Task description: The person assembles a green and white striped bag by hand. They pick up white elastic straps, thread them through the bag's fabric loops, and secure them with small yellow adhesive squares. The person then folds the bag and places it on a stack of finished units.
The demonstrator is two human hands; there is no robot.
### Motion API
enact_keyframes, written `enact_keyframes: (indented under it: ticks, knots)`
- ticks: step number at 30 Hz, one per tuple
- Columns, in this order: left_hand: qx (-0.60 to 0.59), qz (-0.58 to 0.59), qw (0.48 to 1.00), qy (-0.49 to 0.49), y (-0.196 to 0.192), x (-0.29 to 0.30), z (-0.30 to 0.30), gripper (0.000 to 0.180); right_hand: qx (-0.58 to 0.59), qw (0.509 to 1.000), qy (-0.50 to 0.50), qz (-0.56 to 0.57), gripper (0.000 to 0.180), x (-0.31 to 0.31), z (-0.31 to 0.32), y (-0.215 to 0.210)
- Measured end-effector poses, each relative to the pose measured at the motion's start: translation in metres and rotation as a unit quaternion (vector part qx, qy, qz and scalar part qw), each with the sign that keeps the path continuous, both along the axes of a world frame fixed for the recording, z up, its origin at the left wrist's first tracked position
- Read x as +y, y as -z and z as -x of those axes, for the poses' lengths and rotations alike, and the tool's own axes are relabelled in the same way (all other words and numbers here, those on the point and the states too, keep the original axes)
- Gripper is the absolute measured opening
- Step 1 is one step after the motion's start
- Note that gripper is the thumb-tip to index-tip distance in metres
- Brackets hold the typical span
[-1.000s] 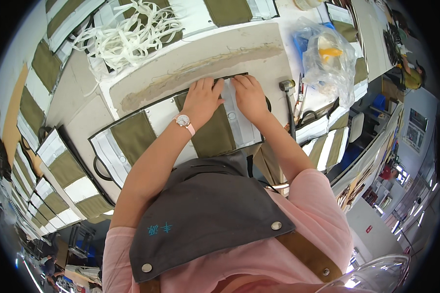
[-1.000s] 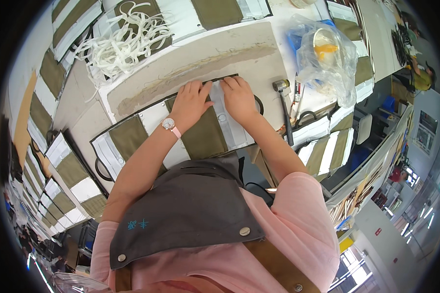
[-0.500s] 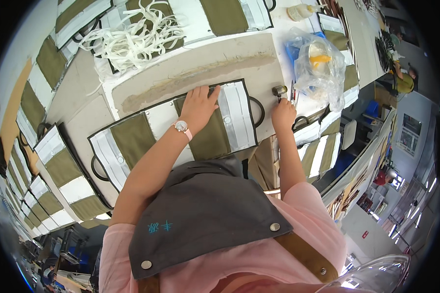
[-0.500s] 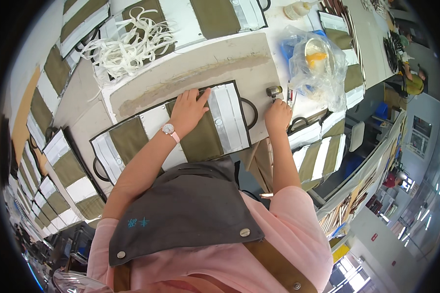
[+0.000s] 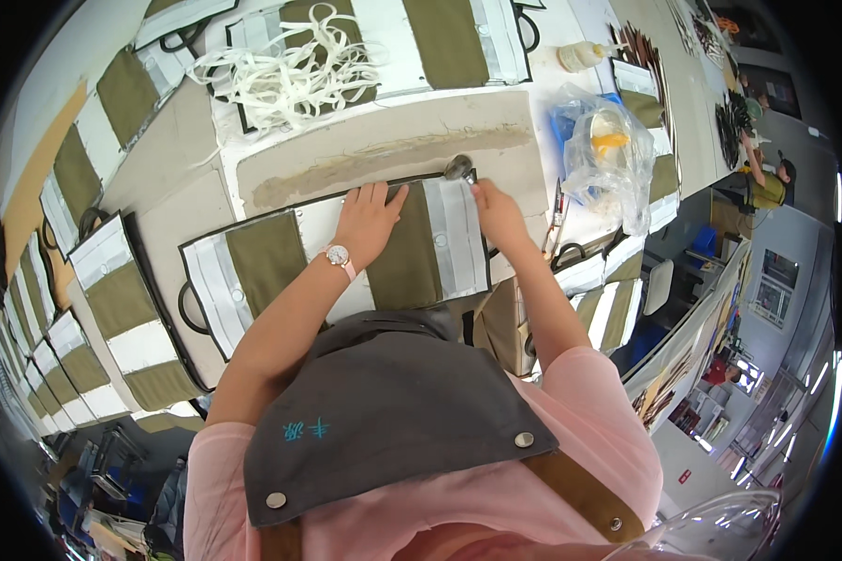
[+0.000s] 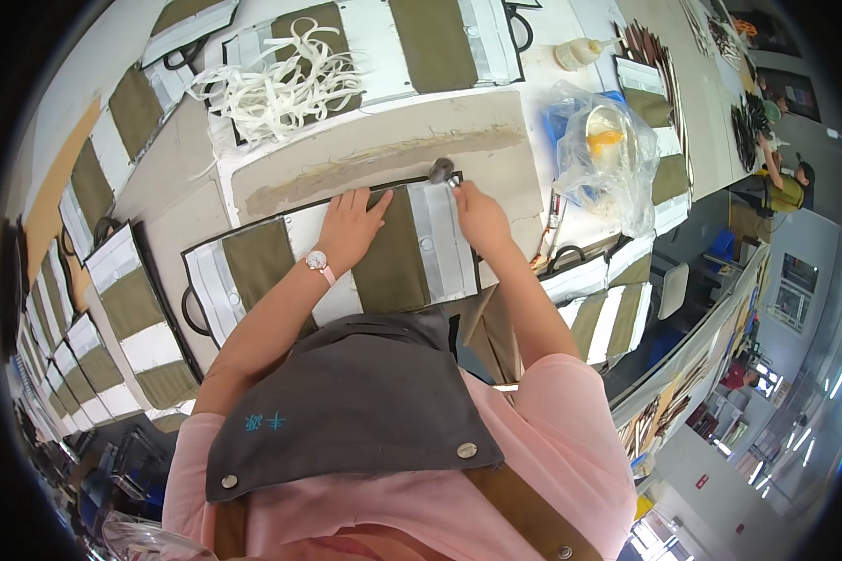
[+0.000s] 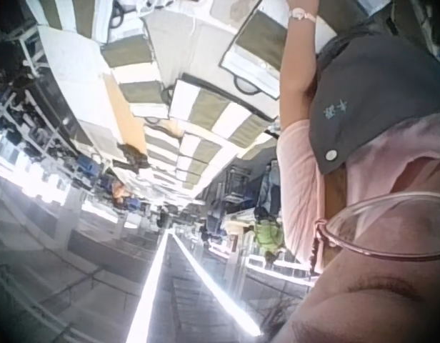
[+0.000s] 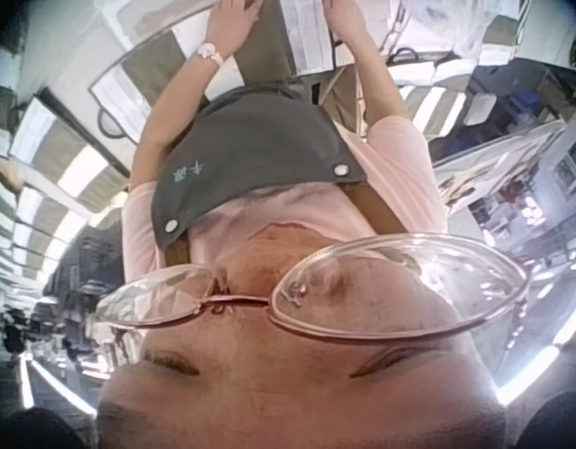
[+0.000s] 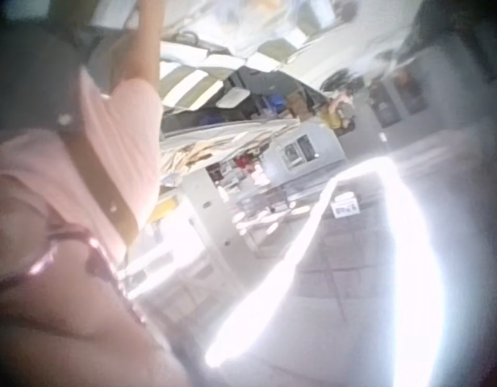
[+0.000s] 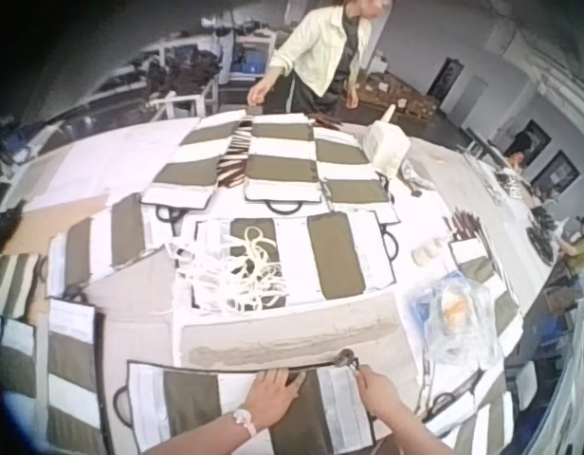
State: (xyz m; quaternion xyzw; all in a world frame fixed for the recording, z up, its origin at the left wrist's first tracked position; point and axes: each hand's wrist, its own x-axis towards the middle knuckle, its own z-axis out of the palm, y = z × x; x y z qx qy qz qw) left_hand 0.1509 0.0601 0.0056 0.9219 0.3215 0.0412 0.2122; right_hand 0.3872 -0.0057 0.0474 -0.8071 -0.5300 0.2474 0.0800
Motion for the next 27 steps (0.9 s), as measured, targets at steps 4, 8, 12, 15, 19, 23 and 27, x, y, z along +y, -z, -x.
enact_keyframes:
  ticks: [4,8,12,15,19,23,27]
  knots:
    - [0.003,-0.096,0.995,-0.005,-0.005,-0.009,0.026,0.051,0.054,0.992,0.038,-0.112,0.03,0.02,0.03,-0.043]
    - [0.0,-0.047,0.999,0.002,0.008,-0.015,0.066,0.056,-0.046,0.993,-0.08,0.076,0.033,0.0,0.044,0.011]
    - [0.012,-0.024,0.999,-0.017,0.003,-0.028,0.111,0.055,-0.007,0.993,-0.113,0.031,0.037,0.014,0.022,-0.022]
    - [0.031,-0.024,0.998,-0.048,-0.002,-0.05,0.134,0.057,-0.015,1.0,-0.015,-0.002,0.041,0.03,0.051,-0.06]
    - [0.027,-0.027,0.997,-0.069,0.004,-0.06,0.137,0.056,-0.059,0.989,-0.087,0.106,0.042,0.004,0.052,-0.002]
    - [0.019,-0.016,0.996,-0.081,0.002,-0.065,0.142,0.056,-0.003,0.986,-0.151,0.067,0.043,0.02,0.062,-0.026]
    - [0.002,-0.012,0.996,-0.083,0.001,-0.06,0.141,0.055,0.096,0.994,-0.031,-0.047,0.044,0.051,0.119,-0.063]
